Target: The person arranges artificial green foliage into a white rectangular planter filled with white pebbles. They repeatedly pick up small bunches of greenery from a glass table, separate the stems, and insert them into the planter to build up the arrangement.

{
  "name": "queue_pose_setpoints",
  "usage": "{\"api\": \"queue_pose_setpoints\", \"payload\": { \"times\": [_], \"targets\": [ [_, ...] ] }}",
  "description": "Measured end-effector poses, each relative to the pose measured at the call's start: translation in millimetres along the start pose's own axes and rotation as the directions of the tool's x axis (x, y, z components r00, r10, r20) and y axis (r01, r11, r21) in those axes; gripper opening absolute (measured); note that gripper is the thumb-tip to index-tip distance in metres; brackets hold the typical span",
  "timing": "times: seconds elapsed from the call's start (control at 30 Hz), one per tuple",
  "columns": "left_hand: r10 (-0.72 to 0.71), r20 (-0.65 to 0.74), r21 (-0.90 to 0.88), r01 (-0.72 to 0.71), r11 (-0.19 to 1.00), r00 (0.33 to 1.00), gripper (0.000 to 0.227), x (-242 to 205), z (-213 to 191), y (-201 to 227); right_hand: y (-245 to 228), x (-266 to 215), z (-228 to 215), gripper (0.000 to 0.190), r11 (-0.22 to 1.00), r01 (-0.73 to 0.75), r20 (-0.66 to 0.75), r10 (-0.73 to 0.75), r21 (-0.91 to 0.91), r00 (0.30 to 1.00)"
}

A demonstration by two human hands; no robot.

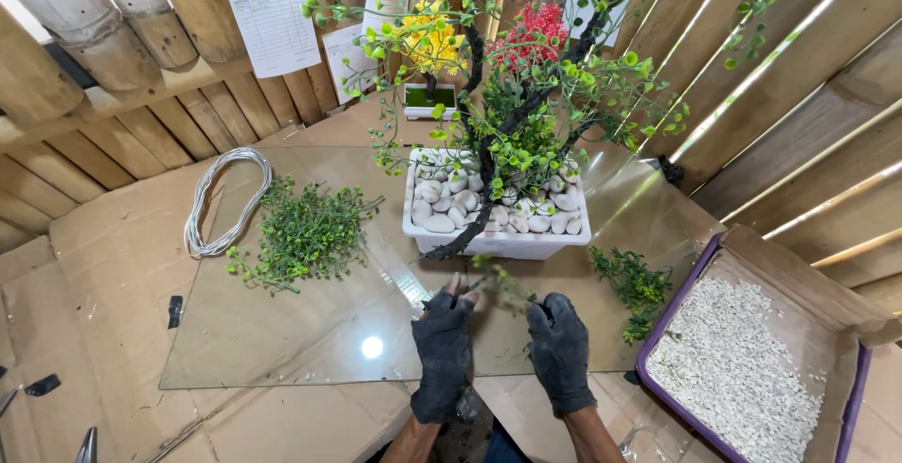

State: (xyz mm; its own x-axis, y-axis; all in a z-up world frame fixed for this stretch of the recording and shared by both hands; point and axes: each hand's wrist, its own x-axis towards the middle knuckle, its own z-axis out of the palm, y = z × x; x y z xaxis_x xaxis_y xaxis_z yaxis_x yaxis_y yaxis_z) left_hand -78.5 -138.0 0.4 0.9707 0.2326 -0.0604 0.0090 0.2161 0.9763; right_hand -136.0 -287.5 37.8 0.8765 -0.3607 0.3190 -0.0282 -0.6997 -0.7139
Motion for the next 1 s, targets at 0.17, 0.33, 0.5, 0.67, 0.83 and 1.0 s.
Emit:
{"api": "queue_pose_setpoints", "payload": {
  "times": [0.17, 0.33, 0.5, 0.67, 0.83, 1.0],
  "targets": [
    [0.075, 0.213, -0.319, -0.003, 0.948, 0.974, 0.034, -12, -2, -20, 13, -3, -1, 0.034, 0.999, -0.02, -0.115, 0.024, 0.039, 0.993],
    [0.427, 0.592, 0.163, -0.621, 0.767, 0.683, 0.019, 17, -16, -112, -12, 0, -11, 0.009, 0.851, 0.526, -0.041, -0.525, -0.001, 0.85],
    [0.046, 0.507, -0.331, 0.146, 0.932, 0.861, 0.011, -12, -4, -19, -6, 0, -7, 0.013, 0.715, 0.693, 0.03, -0.694, -0.091, 0.719],
    [0.173, 0.592, 0.241, -0.378, 0.894, 0.787, 0.02, 16, -10, -65, -5, -4, -1, 0.011, 0.887, 0.46, 0.038, -0.461, 0.033, 0.887],
    [0.486, 0.646, 0.364, -0.797, 0.482, 0.589, 0.022, 17, -14, -60, -23, -4, -9, 0.009, 0.928, 0.355, 0.006, -0.358, 0.111, 0.934],
    [0.523, 0.623, 0.237, -0.778, 0.582, 0.581, 0.015, 11, -16, -41, -19, -5, -7, 0.008, 0.954, 0.271, 0.002, -0.274, 0.128, 0.962]
  ]
}}
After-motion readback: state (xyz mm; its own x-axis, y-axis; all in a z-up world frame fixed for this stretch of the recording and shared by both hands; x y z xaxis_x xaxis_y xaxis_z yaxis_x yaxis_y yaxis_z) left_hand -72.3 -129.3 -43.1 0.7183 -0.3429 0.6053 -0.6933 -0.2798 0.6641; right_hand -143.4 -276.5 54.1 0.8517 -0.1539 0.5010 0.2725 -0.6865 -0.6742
